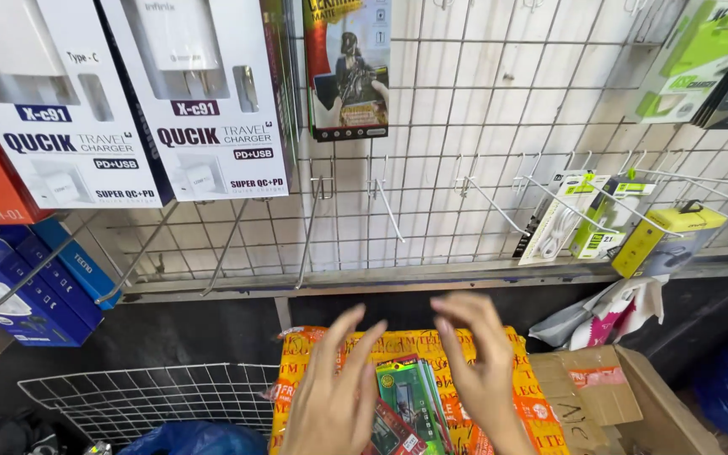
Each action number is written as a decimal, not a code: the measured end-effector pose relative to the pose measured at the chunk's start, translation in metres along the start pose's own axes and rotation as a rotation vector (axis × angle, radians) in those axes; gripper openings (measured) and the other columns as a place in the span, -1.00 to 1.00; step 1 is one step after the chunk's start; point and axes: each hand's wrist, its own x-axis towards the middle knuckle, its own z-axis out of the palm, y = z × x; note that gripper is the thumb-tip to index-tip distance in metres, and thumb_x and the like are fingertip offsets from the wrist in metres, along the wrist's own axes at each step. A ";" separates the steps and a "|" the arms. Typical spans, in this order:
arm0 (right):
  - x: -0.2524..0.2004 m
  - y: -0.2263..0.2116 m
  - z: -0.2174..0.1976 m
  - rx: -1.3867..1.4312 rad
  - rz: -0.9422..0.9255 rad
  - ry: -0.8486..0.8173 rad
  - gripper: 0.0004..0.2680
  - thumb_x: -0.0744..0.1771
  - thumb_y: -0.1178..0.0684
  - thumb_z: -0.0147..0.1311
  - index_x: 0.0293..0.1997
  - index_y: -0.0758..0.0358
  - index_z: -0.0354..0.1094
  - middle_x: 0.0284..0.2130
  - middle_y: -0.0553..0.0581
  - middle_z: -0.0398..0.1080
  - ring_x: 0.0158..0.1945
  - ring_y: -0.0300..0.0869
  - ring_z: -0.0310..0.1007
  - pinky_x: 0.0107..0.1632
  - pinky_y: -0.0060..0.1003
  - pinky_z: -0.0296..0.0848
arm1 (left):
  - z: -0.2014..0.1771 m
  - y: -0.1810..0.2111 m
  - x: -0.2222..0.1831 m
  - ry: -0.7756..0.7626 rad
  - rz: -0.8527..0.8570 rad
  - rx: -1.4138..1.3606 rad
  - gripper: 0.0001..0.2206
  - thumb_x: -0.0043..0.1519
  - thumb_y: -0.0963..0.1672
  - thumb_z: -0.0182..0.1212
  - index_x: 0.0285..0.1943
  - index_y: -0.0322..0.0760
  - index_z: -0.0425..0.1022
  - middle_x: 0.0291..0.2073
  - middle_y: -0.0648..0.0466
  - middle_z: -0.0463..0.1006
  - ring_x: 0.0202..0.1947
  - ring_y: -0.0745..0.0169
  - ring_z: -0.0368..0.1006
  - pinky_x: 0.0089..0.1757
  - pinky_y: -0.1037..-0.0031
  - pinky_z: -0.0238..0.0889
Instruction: Organizing and restocking mobile phone screen protectors and accessories from a shipping box onto a display rack.
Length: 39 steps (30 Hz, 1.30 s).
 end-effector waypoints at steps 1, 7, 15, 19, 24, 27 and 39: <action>-0.024 0.021 0.009 0.002 0.005 -0.008 -0.83 0.34 0.25 0.10 0.02 0.30 0.45 -0.09 0.15 0.44 -0.02 -0.18 0.48 0.04 -0.34 0.47 | 0.020 -0.031 -0.026 -0.001 -0.010 0.001 -0.59 0.24 -0.24 0.12 0.32 -0.26 0.40 0.31 -0.23 0.33 0.27 -0.19 0.37 0.15 0.16 0.29; -0.193 0.148 0.067 0.011 0.663 -0.304 -0.82 0.32 0.19 0.09 0.01 0.23 0.50 -0.20 0.17 0.50 -0.13 -0.09 0.54 -0.08 -0.29 0.49 | 0.243 -0.280 -0.288 -0.033 -0.830 -0.762 -0.39 0.14 -0.29 0.18 0.44 -0.24 0.21 0.22 -0.09 0.44 0.08 -0.07 0.48 0.05 0.33 0.39; -0.297 0.208 0.100 -0.374 0.699 -0.628 -0.40 0.17 0.09 0.37 0.36 0.11 0.18 0.07 0.30 0.31 0.15 0.17 0.30 0.22 -0.06 0.30 | 0.324 -0.234 -0.366 0.074 -1.046 -0.968 -0.21 -0.04 -0.35 0.22 0.46 -0.27 0.06 0.20 -0.19 0.49 0.18 -0.12 0.49 0.14 0.20 0.38; -0.329 0.225 0.110 -0.428 0.721 -0.684 -0.40 0.16 0.13 0.38 0.34 0.11 0.19 0.11 0.33 0.26 0.20 0.21 0.23 0.25 -0.03 0.24 | 0.360 -0.291 -0.360 0.103 -1.124 -1.049 -0.14 -0.10 -0.38 0.24 0.46 -0.29 0.00 0.20 -0.23 0.50 0.22 -0.14 0.49 0.17 0.15 0.38; -0.338 0.246 0.100 0.062 0.908 -0.625 -0.65 0.25 0.13 0.33 0.16 0.23 0.40 -0.16 0.23 0.42 -0.02 -0.02 0.40 0.09 -0.17 0.39 | 0.345 -0.303 -0.357 0.294 -0.901 -0.886 -0.28 -0.01 -0.40 0.19 0.41 -0.36 0.13 0.16 -0.16 0.52 0.17 0.10 0.49 0.12 0.33 0.32; -0.312 0.233 0.087 0.344 1.076 -0.455 -0.73 0.31 0.18 0.20 0.14 0.30 0.44 -0.23 0.12 0.54 -0.13 -0.17 0.47 0.01 -0.27 0.45 | 0.293 -0.270 -0.300 0.141 -0.952 -0.860 -0.28 0.02 -0.40 0.20 0.43 -0.29 0.15 0.15 -0.12 0.55 0.15 0.13 0.52 0.07 0.37 0.35; -0.014 0.041 0.011 0.610 0.472 -0.081 -0.64 0.29 0.28 0.17 0.24 0.40 0.31 -0.11 0.10 0.49 -0.08 -0.29 0.46 0.02 -0.36 0.47 | 0.024 -0.015 0.007 0.171 -0.335 -0.437 -0.47 0.28 -0.24 0.13 0.48 -0.27 0.15 0.20 -0.24 0.51 0.24 -0.04 0.47 0.12 0.22 0.37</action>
